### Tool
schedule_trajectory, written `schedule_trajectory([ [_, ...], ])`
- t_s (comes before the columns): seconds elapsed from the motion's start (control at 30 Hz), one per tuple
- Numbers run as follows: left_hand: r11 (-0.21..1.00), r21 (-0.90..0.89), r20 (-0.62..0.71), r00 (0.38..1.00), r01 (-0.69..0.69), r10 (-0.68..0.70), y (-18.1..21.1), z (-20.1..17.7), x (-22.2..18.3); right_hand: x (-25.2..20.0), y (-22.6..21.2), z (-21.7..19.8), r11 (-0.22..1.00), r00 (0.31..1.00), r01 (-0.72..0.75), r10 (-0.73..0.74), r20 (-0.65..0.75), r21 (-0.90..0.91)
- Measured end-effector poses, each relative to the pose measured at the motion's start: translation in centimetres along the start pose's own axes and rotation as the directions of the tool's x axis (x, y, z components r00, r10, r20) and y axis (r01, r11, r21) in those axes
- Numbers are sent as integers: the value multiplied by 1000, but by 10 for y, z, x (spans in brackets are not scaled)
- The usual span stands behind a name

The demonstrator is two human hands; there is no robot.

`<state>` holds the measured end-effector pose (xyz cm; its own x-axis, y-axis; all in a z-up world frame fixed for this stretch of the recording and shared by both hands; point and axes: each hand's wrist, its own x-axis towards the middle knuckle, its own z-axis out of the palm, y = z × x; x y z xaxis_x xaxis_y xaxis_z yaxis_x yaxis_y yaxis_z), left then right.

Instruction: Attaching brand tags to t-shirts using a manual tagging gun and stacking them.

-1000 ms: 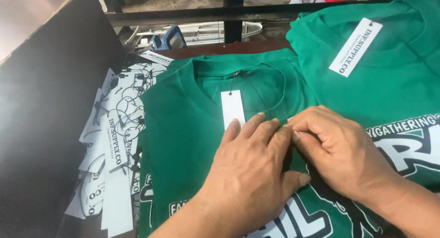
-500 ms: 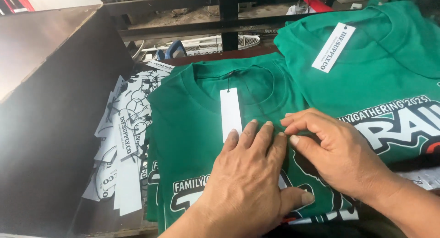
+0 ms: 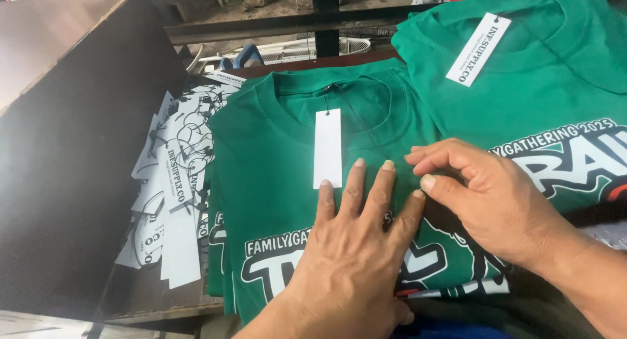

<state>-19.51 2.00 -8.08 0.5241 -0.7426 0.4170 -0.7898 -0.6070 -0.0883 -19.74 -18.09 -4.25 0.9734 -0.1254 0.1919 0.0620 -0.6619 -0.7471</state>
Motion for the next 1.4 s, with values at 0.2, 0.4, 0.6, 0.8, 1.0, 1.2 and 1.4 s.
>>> schedule_trajectory([
  [0.2,995,-91,110,994,28,-18,-6,-17,12,0,-18,-8,967,965,-256,256,-52,12],
  [0.4,986,-153,160,986,60,-35,-7,-9,12,-10,10,0,980,977,192,-186,106,-50],
  [0.6,996,-78,221,975,42,-23,-9,-18,22,-9,2,-8,941,992,-53,11,126,333],
  [0.8,928,-348,95,990,133,-107,-18,-39,27,-4,-17,-6,877,943,-176,280,-178,446],
  [1.0,586,-644,486,855,492,-184,-42,-54,34,-8,29,-20,887,907,59,144,-396,457],
  [1.2,234,-520,755,570,822,-324,-42,-103,45,-5,30,-14,862,916,65,148,-372,502],
  [1.4,147,-618,678,619,772,-397,-45,-90,35,0,45,-11,836,898,3,238,-369,548],
])
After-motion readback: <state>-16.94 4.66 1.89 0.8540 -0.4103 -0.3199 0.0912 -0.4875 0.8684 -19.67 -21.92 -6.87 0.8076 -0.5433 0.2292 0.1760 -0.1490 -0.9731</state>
